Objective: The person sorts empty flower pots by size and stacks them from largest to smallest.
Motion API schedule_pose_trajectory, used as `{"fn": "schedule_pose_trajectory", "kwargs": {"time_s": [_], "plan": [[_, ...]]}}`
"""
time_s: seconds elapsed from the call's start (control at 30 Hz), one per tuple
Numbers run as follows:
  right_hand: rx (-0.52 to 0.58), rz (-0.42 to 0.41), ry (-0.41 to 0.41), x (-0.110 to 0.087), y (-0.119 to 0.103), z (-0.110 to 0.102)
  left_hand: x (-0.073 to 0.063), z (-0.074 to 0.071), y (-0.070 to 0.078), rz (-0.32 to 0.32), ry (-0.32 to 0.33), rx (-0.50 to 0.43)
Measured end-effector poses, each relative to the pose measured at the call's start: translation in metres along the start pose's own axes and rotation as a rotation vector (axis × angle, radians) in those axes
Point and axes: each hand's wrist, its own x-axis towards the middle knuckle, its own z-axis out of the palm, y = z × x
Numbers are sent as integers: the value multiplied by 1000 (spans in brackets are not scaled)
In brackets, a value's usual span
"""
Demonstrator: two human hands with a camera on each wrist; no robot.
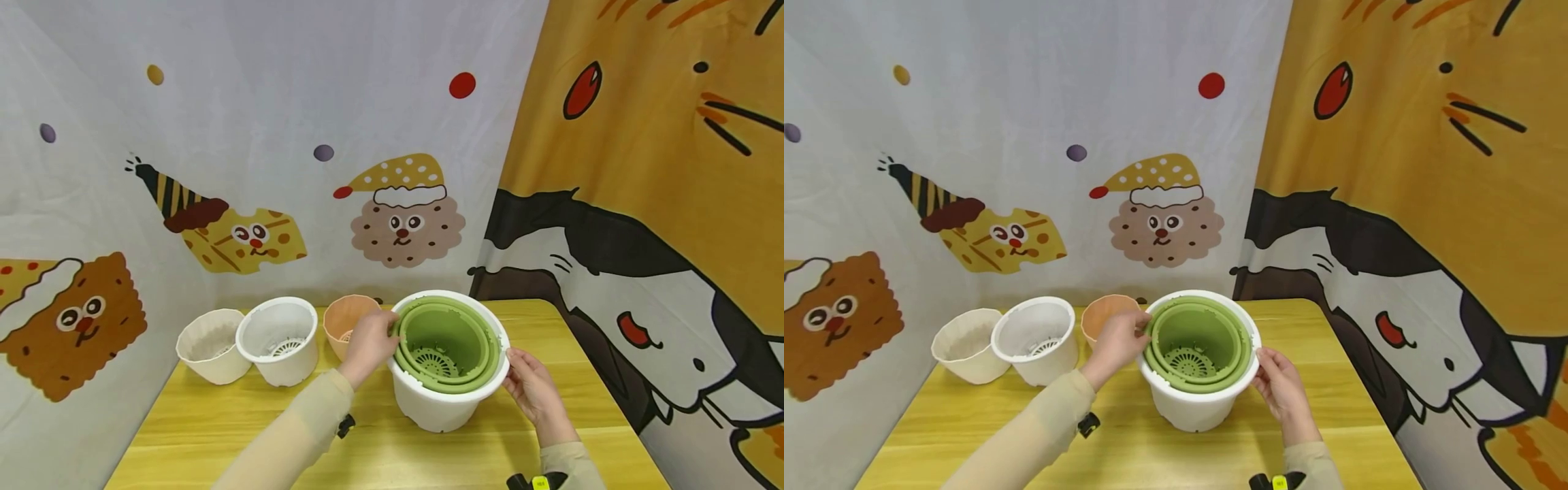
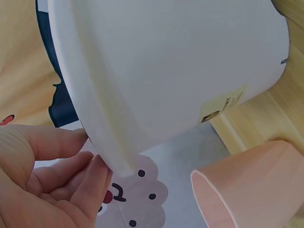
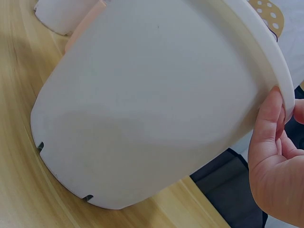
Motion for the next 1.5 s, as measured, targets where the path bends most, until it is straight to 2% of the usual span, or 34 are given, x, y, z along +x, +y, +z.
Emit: {"fn": "schedule_pose_trajectory", "kwargs": {"time_s": [0.17, 0.3, 0.47, 0.6, 0.9, 1.07, 1.3, 1.5], "plan": [[1, -3, -2, 0, 0, 0, 0, 1, -3, 65, 9, 34], [-2, -5, -2, 0, 0, 0, 1, 2, -2, 93, 9, 80], [1, -5, 1, 0, 1, 0, 0, 2, -1, 96, -7, 124], [6, -6, -2, 0, 1, 0, -1, 3, -2, 89, -7, 117], [13, -13, -15, -1, 1, 0, -6, 1, -11, 67, 5, -90], [16, -10, -24, -1, 0, 0, -12, -5, -9, 10, 13, -229], [27, 7, -19, -1, -1, 1, -18, -11, -8, 33, 47, -273], [37, -5, -21, -1, -1, 0, -22, -15, -10, 10, 65, -321]]}}
